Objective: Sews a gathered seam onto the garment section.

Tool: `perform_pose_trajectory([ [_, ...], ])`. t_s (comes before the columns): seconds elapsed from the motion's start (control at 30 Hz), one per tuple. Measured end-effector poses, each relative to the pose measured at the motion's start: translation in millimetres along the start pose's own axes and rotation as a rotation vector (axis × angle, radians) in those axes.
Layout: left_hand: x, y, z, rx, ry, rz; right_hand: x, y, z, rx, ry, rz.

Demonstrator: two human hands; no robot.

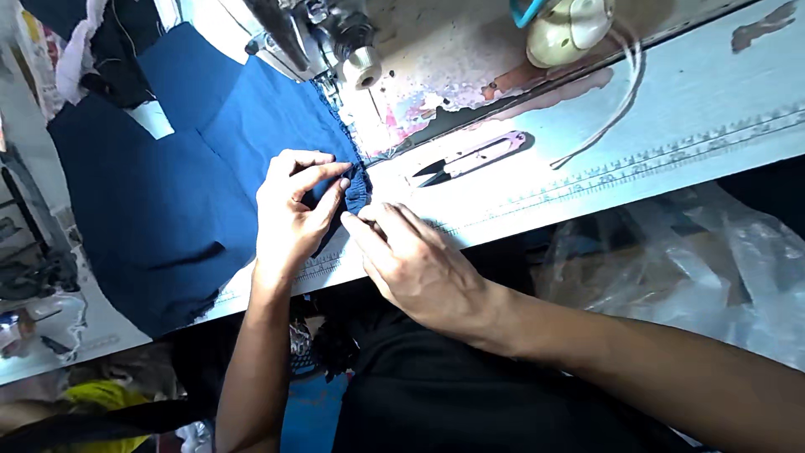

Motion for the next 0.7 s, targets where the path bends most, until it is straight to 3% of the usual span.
perform_pose_trajectory([
  [0.5,-2.6,-1.6,5.4,-0.043,-0.034,-0.038,-1.5,9.8,9.4,0.308,-0.08,-0.221],
  [0.7,-0.8,-5.7,26.7,-0.135,0.036,0.014,3.5,13.6,10.0,0.317,-0.099,-0.201],
])
Point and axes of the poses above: each hand's wrist, its own x-axis away from the middle knuckle, its own y-axis out of the palm, z = x × y, the point moved 10 cm from there along -x, towards the middle knuckle, and after that the axes turned 1 degree about -y, right-handed, at the moved point
